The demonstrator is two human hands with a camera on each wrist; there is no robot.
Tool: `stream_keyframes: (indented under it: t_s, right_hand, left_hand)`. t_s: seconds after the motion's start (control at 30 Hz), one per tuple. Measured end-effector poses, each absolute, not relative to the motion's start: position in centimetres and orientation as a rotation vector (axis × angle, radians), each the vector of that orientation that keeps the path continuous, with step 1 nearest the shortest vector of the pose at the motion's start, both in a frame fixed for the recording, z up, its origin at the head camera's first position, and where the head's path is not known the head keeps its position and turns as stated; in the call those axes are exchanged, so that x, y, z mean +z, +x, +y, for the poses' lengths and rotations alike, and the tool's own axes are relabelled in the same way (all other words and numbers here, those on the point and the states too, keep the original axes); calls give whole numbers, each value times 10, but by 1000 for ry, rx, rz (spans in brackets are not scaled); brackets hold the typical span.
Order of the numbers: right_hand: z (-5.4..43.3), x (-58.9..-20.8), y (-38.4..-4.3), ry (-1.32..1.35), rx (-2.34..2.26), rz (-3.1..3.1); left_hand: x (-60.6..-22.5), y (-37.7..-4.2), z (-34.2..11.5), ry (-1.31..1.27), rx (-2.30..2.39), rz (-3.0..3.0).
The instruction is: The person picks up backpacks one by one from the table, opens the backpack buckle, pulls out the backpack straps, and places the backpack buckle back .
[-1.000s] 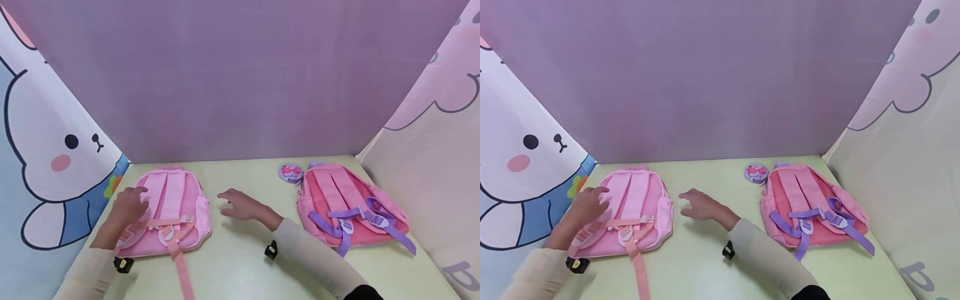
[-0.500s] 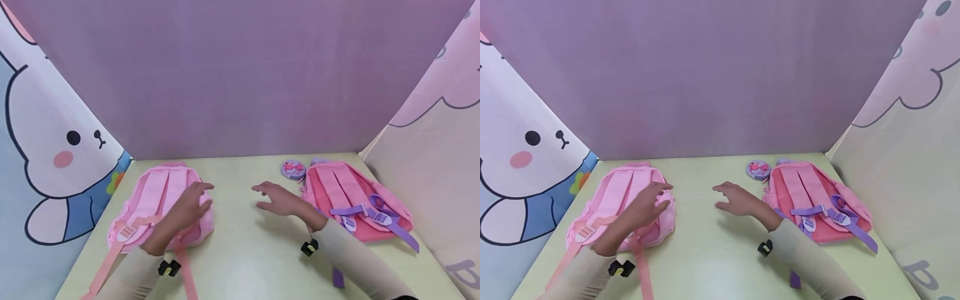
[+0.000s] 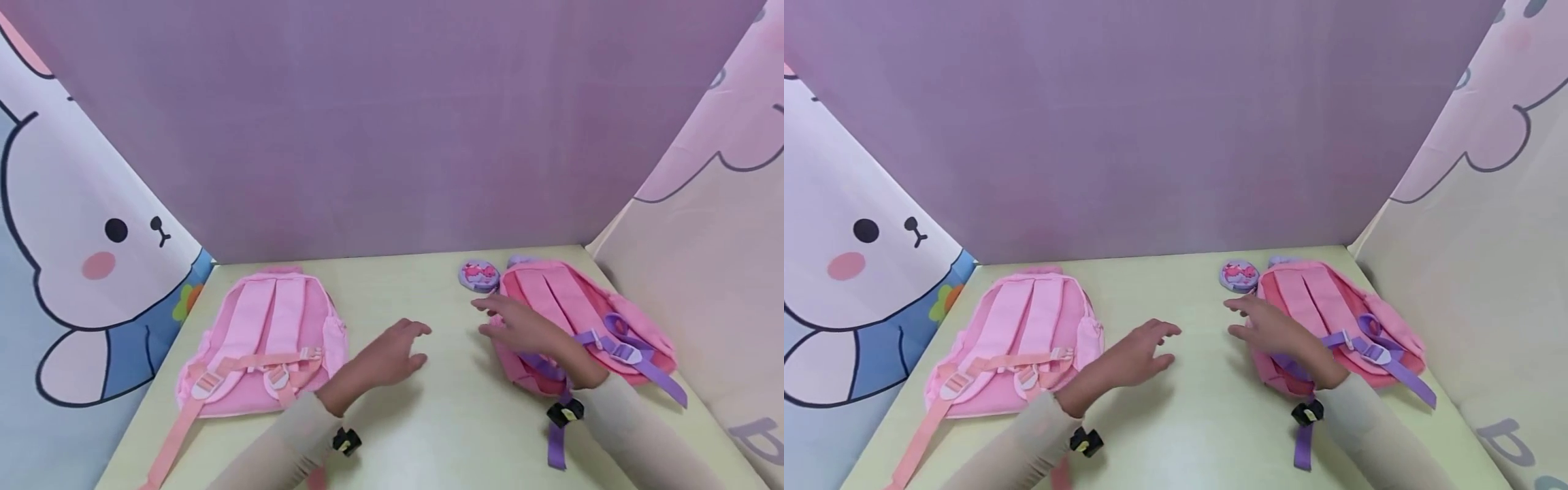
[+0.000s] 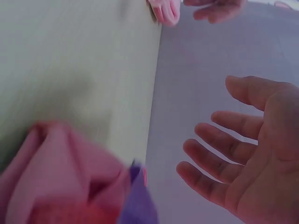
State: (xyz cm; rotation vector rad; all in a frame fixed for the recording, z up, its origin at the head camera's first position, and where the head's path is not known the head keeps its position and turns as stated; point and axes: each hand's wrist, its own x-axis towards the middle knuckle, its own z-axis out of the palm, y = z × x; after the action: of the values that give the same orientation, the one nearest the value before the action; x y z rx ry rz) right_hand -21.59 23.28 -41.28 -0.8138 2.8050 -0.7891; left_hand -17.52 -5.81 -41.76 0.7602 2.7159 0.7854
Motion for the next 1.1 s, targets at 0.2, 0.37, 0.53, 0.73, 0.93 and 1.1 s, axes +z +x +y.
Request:
stream_keyframes:
  t_s: [0.2,0.37,0.53,0.73,0.93,1.1]
  right_hand:
    - [270,-409,-212,-726,-792,2894]
    - [301,-403,-212,-621,-797,2943]
    - [328,-403,-210,-587,-813,2982]
    - [354,-410,-212,-478,-738,3036]
    - [385,-413,-212,-241,-628,3074]
    - [408,-419,-216,-198,-591,3123]
  left_hand:
    - [-423,-174,-28,783,757,2657]
    - [-428,-176,-6,746,764,2614]
    - [-436,-177,16,708,789,2565]
    - [-450,-176,45,636,814,2560]
    - [-459,-175,78,595,841,2597]
    - [-465,-174,98,576,870,2641]
